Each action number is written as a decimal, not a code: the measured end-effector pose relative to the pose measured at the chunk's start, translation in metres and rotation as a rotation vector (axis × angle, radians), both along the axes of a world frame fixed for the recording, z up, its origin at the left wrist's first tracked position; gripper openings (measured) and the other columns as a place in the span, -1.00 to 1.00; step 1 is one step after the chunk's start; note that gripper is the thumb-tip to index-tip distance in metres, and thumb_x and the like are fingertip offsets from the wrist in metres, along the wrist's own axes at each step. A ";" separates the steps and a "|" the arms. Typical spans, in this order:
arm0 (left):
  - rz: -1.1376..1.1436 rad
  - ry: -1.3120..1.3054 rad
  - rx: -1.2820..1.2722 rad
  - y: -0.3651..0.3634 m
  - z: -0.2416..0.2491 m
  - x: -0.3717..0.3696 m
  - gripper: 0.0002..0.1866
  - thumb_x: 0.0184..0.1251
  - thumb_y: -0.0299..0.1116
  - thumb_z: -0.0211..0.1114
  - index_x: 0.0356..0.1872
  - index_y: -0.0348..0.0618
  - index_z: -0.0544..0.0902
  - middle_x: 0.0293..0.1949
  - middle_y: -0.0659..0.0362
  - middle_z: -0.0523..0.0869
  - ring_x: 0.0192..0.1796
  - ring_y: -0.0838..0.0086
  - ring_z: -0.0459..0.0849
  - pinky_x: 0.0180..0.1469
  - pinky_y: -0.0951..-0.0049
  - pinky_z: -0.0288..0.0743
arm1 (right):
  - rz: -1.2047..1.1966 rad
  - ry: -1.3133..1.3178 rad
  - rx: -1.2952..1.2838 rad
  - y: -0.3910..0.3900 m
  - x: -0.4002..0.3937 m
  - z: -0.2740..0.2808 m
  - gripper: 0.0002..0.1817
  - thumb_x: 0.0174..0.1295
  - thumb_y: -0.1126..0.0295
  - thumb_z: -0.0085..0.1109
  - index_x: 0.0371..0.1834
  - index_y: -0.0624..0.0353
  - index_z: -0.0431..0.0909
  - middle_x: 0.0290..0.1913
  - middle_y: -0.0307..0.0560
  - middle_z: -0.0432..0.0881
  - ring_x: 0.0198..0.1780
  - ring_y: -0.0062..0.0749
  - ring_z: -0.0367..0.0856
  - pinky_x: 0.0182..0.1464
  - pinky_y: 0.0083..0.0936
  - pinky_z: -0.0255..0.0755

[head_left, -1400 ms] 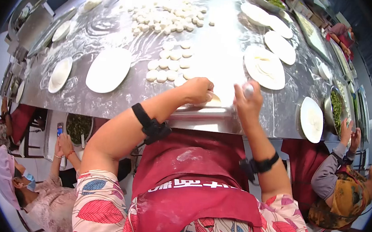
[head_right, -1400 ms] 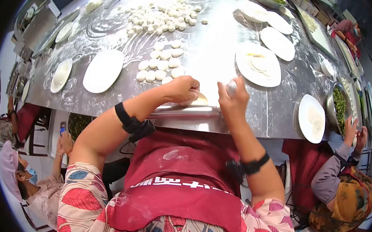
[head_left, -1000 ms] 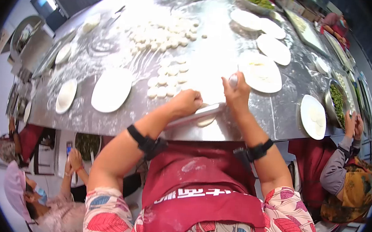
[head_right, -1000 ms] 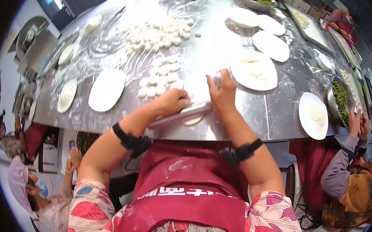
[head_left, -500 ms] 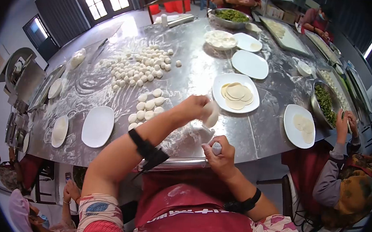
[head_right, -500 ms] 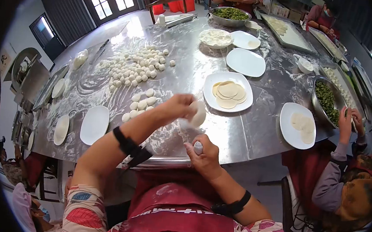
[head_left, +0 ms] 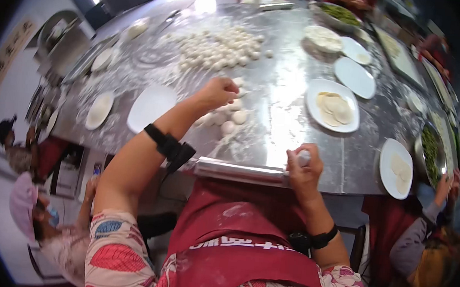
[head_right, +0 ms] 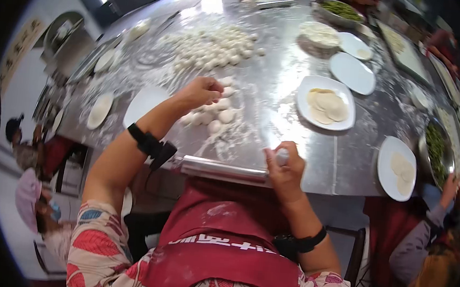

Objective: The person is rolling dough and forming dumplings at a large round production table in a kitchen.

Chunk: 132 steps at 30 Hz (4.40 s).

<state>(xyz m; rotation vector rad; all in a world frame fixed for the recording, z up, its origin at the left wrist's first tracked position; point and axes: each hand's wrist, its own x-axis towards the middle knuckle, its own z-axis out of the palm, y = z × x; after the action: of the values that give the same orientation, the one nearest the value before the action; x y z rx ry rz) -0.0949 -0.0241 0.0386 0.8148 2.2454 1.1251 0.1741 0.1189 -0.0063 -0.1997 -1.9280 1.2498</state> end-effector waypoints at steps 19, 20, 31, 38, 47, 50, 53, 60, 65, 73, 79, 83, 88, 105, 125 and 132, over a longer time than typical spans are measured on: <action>-0.150 0.879 -0.220 -0.020 -0.066 0.059 -0.77 0.03 -0.49 0.26 -0.23 -0.26 0.64 -0.25 -0.04 0.68 -0.12 0.11 0.67 -0.13 0.14 0.56 | -0.006 -0.077 -0.164 0.011 -0.016 -0.019 -0.87 0.33 0.49 0.13 -0.27 0.15 0.34 -0.54 -0.22 0.42 -0.58 -0.66 0.38 -0.56 -0.73 0.29; -0.180 0.766 -0.252 -0.021 -0.061 0.063 -0.79 0.04 -0.52 0.24 -0.24 -0.26 0.62 -0.25 -0.04 0.68 -0.14 0.11 0.68 -0.14 0.13 0.56 | 0.026 -0.060 -0.188 0.013 -0.017 -0.022 -0.87 0.34 0.47 0.13 -0.27 0.16 0.35 -0.55 -0.22 0.44 -0.57 -0.64 0.40 -0.52 -0.72 0.32; -0.179 0.299 -0.099 0.014 -0.065 0.096 -0.92 -0.13 -0.45 0.35 -0.52 -0.07 0.71 -0.44 0.07 0.73 -0.28 0.18 0.71 -0.24 0.22 0.55 | 0.011 -0.215 -0.200 0.017 -0.031 -0.006 -0.84 0.33 0.39 0.15 -0.30 0.14 0.36 -0.66 -0.26 0.35 -0.65 -0.64 0.35 -0.56 -0.71 0.26; -0.170 0.365 -0.194 0.001 -0.053 0.093 -0.90 -0.05 -0.40 0.32 -0.48 -0.12 0.73 -0.40 0.03 0.73 -0.28 0.16 0.71 -0.25 0.23 0.56 | -0.026 -0.174 -0.156 0.038 -0.065 -0.024 -0.78 0.33 0.28 0.16 -0.35 0.09 0.34 -0.70 -0.28 0.35 -0.71 -0.67 0.29 -0.66 -0.68 0.13; -0.237 0.314 -0.173 0.013 -0.087 0.072 -0.84 0.03 -0.42 0.25 -0.42 -0.29 0.70 -0.35 -0.09 0.71 -0.21 0.08 0.70 -0.21 0.18 0.56 | -0.078 -0.154 -0.123 0.019 -0.028 -0.022 -0.79 0.32 0.30 0.17 -0.32 0.10 0.34 -0.69 -0.25 0.34 -0.71 -0.64 0.29 -0.66 -0.66 0.15; -0.262 0.308 -0.177 0.002 -0.060 0.092 -0.84 0.00 -0.45 0.26 -0.40 -0.30 0.69 -0.36 -0.08 0.71 -0.22 0.08 0.71 -0.24 0.13 0.57 | -0.102 -0.198 -0.142 0.016 -0.045 -0.012 -0.80 0.32 0.31 0.16 -0.31 0.11 0.34 -0.70 -0.25 0.34 -0.70 -0.64 0.29 -0.66 -0.67 0.14; -0.283 0.413 -0.196 0.013 -0.061 0.088 -0.83 -0.07 -0.45 0.27 -0.42 -0.29 0.71 -0.37 -0.06 0.72 -0.24 0.10 0.72 -0.26 0.15 0.57 | -0.095 -0.239 -0.113 0.036 -0.079 -0.018 -0.80 0.33 0.30 0.16 -0.31 0.10 0.34 -0.68 -0.27 0.34 -0.70 -0.65 0.28 -0.64 -0.69 0.14; -0.388 0.397 -0.172 0.013 -0.074 0.073 -0.83 -0.14 -0.45 0.28 -0.47 -0.28 0.72 -0.43 -0.06 0.72 -0.29 0.12 0.72 -0.31 0.21 0.56 | -0.099 -0.210 -0.125 0.003 -0.015 -0.005 -0.83 0.32 0.40 0.13 -0.30 0.16 0.32 -0.68 -0.14 0.34 -0.73 -0.58 0.26 -0.67 -0.65 0.15; -0.353 0.452 -0.228 0.011 -0.057 0.087 -0.77 -0.13 -0.46 0.27 -0.37 -0.27 0.74 -0.36 -0.03 0.74 -0.25 0.13 0.73 -0.30 0.14 0.56 | -0.148 -0.268 -0.167 0.014 -0.070 0.000 -0.83 0.34 0.35 0.13 -0.29 0.11 0.33 -0.69 -0.25 0.36 -0.72 -0.65 0.25 -0.67 -0.69 0.09; -0.433 0.410 -0.183 0.014 -0.062 0.082 -0.81 -0.16 -0.54 0.26 -0.42 -0.32 0.71 -0.38 -0.10 0.71 -0.26 0.08 0.72 -0.31 0.16 0.57 | -0.103 -0.225 -0.114 0.013 -0.026 -0.010 -0.80 0.34 0.34 0.13 -0.33 0.15 0.32 -0.69 -0.20 0.35 -0.70 -0.61 0.31 -0.64 -0.66 0.22; -0.408 0.395 -0.206 0.002 -0.043 0.087 -0.81 -0.15 -0.54 0.25 -0.43 -0.34 0.70 -0.39 -0.11 0.71 -0.26 0.07 0.72 -0.31 0.16 0.57 | -0.178 -0.295 -0.139 0.021 -0.069 -0.004 -0.84 0.35 0.35 0.12 -0.25 0.13 0.34 -0.66 -0.20 0.38 -0.70 -0.60 0.30 -0.63 -0.67 0.20; -0.429 0.427 -0.170 0.008 -0.045 0.081 -0.82 -0.15 -0.53 0.25 -0.43 -0.34 0.70 -0.40 -0.11 0.71 -0.27 0.07 0.72 -0.32 0.16 0.57 | -0.087 -0.257 -0.077 0.034 -0.087 -0.008 -0.83 0.33 0.35 0.14 -0.25 0.10 0.35 -0.66 -0.22 0.38 -0.71 -0.60 0.28 -0.64 -0.67 0.18; -0.389 0.393 -0.170 0.004 -0.062 0.079 -0.85 -0.16 -0.54 0.25 -0.48 -0.32 0.70 -0.43 -0.10 0.70 -0.29 0.08 0.72 -0.35 0.17 0.56 | -0.075 -0.192 -0.159 0.009 -0.021 -0.009 -0.82 0.32 0.35 0.16 -0.34 0.11 0.35 -0.67 -0.22 0.36 -0.73 -0.60 0.28 -0.67 -0.66 0.19; -0.323 0.131 -0.037 -0.011 -0.061 0.067 -0.81 -0.01 -0.41 0.28 -0.37 -0.30 0.65 -0.43 -0.14 0.67 -0.30 0.13 0.68 -0.26 0.23 0.48 | -0.107 -0.207 -0.220 0.000 -0.007 -0.001 -0.83 0.19 0.58 0.21 -0.38 0.15 0.38 -0.61 -0.23 0.49 -0.67 -0.64 0.45 -0.68 -0.66 0.25; -0.247 0.213 -0.142 0.003 -0.041 0.082 -0.80 0.13 -0.37 0.17 -0.31 -0.28 0.64 -0.33 -0.14 0.68 -0.19 0.05 0.66 -0.13 0.19 0.47 | -0.176 -0.178 0.031 0.027 -0.103 -0.006 -0.77 0.11 0.48 0.29 -0.43 0.21 0.35 -0.64 -0.06 0.47 -0.61 -0.43 0.46 -0.52 -0.46 0.34; -0.334 0.220 -0.132 0.003 -0.040 0.077 -0.78 0.02 -0.41 0.15 -0.33 -0.32 0.62 -0.36 -0.14 0.68 -0.24 0.05 0.65 -0.16 0.21 0.48 | -0.148 -0.172 -0.108 0.007 -0.036 -0.005 -0.80 0.14 0.53 0.25 -0.40 0.24 0.36 -0.64 -0.18 0.49 -0.66 -0.58 0.48 -0.62 -0.61 0.32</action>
<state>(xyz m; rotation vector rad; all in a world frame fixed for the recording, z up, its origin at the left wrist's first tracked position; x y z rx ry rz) -0.0183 -0.0207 -0.0016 1.2518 2.2171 0.7551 0.1378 0.1256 -0.0114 -0.5117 -1.9519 1.2730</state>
